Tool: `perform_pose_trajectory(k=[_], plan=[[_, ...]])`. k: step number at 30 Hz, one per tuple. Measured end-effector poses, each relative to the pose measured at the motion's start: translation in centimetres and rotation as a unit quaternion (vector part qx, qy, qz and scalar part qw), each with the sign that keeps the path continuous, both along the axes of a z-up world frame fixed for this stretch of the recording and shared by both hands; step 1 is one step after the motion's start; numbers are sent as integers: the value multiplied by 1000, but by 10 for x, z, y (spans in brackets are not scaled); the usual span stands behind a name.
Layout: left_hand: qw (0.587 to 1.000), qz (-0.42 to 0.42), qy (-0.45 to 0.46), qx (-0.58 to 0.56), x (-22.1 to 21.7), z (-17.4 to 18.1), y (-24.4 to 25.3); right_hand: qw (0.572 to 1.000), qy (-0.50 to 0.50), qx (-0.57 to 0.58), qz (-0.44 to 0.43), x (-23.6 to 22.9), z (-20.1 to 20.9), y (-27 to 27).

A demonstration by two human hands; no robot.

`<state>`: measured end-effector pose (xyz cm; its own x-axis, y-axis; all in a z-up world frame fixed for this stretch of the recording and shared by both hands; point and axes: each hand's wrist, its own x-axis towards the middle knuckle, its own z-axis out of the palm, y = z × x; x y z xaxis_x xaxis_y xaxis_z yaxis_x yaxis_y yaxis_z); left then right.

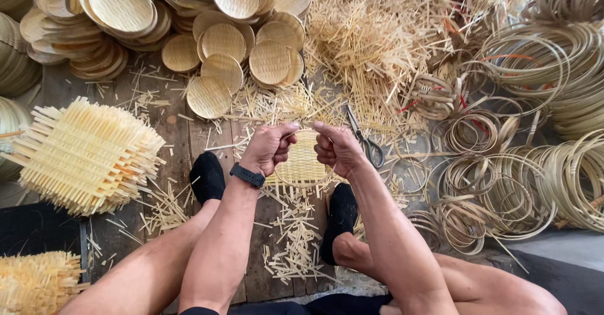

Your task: The person weaves thin bamboo strips into a circular frame, trims the excess length using shears, and places the finished component onto a stack.

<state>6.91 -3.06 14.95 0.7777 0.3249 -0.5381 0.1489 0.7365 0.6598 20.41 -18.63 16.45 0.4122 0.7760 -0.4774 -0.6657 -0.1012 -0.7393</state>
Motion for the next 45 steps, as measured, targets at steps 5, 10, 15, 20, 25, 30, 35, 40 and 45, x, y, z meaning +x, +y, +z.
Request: perform_pose_trajectory(k=[5, 10, 15, 20, 25, 30, 35, 40, 45], plan=[[998, 55, 11, -29, 3, -10, -2, 999, -29, -9, -23, -5, -32, 3], [996, 88, 1, -14, -2, -26, 16, 989, -145, -26, 6, 10, -50, -6], [980, 112, 66, 151, -19, -70, 20, 925, -307, -220, 31, 16, -57, -7], [900, 45, 210, 380, -31, -137, 6, 852, -393, -343, 33, 6, -88, -1], [803, 19, 294, 518, -30, -166, -7, 787, -495, -365, 55, 1, -143, 2], [815, 48, 298, 495, -26, -169, -9, 799, -448, -398, 49, 4, -156, 0], [814, 75, 314, 482, -24, -166, -14, 785, -475, -394, 49, 2, -148, 0], [816, 57, 334, 467, -21, -179, -8, 816, -458, -352, 20, 2, -149, -5], [831, 54, 333, 442, -27, -220, 1, 818, -474, -325, -6, 4, -175, -8]])
